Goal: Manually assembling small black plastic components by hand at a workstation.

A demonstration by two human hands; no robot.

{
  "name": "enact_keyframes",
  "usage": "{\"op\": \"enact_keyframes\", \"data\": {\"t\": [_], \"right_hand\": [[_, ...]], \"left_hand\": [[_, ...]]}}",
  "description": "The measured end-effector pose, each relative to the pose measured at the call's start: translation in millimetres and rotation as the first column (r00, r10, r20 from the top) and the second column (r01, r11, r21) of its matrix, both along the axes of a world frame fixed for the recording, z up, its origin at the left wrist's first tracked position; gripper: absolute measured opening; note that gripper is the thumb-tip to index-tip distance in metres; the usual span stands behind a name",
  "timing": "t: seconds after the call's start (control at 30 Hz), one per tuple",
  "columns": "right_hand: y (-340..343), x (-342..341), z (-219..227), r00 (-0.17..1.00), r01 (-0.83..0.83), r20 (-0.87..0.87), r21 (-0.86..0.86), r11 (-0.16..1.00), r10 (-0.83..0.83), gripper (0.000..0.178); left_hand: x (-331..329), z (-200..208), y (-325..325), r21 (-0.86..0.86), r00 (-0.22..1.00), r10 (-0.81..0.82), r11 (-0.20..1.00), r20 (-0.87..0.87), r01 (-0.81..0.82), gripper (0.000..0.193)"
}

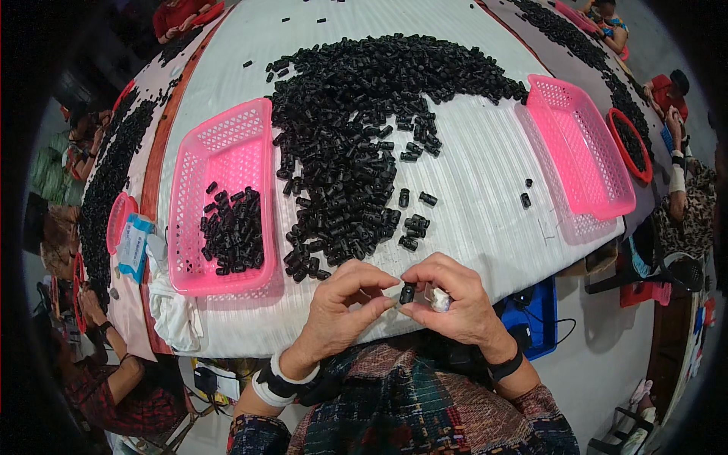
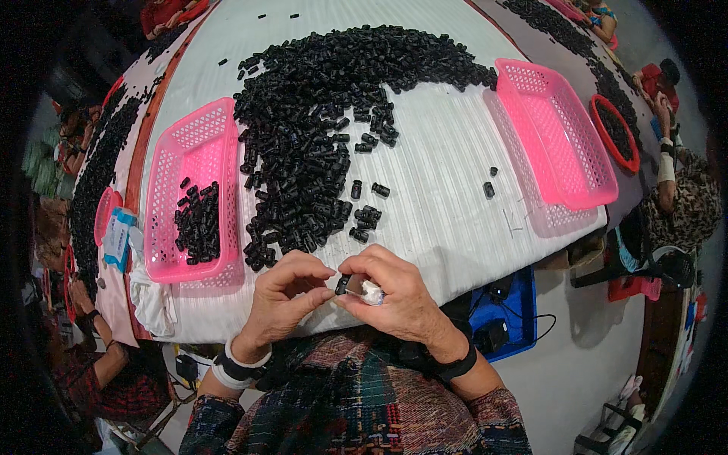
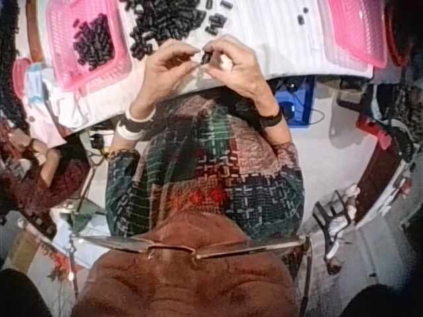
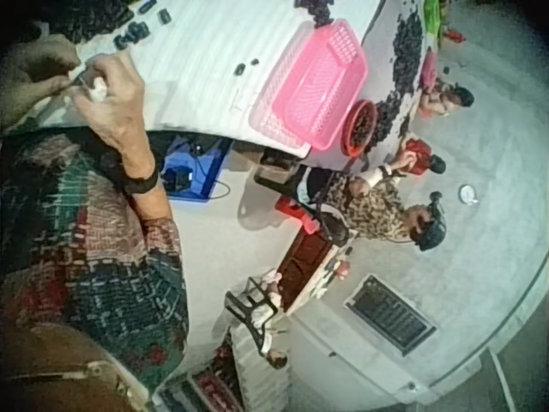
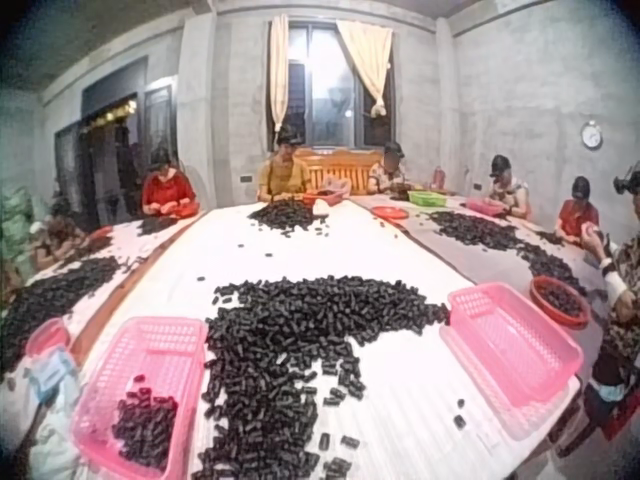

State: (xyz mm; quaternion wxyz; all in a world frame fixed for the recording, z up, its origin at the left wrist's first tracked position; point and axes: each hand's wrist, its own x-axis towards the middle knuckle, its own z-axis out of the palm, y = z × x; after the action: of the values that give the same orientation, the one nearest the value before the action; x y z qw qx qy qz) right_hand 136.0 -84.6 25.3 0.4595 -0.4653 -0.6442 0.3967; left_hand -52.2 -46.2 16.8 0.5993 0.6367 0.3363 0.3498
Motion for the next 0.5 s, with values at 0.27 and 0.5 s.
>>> {"op": "enact_keyframes", "data": {"t": [0.27, 0.5], "right_hand": [[-1.2, 1.4, -4.3, 0.990, -0.128, -0.061, -0.059, 0.990, 0.124, 0.025], [-7.6, -0.9, 3.6, 0.997, 0.049, -0.059, 0.052, 0.997, -0.046, 0.031]], "left_hand": [[2.5, 12.0, -4.7, 0.451, 0.983, -0.055, 0.883, -0.178, 0.131, 0.032], [2.5, 4.4, -5.8, -0.478, 0.985, 0.057, 0.878, 0.162, 0.028, 0.019]]}}
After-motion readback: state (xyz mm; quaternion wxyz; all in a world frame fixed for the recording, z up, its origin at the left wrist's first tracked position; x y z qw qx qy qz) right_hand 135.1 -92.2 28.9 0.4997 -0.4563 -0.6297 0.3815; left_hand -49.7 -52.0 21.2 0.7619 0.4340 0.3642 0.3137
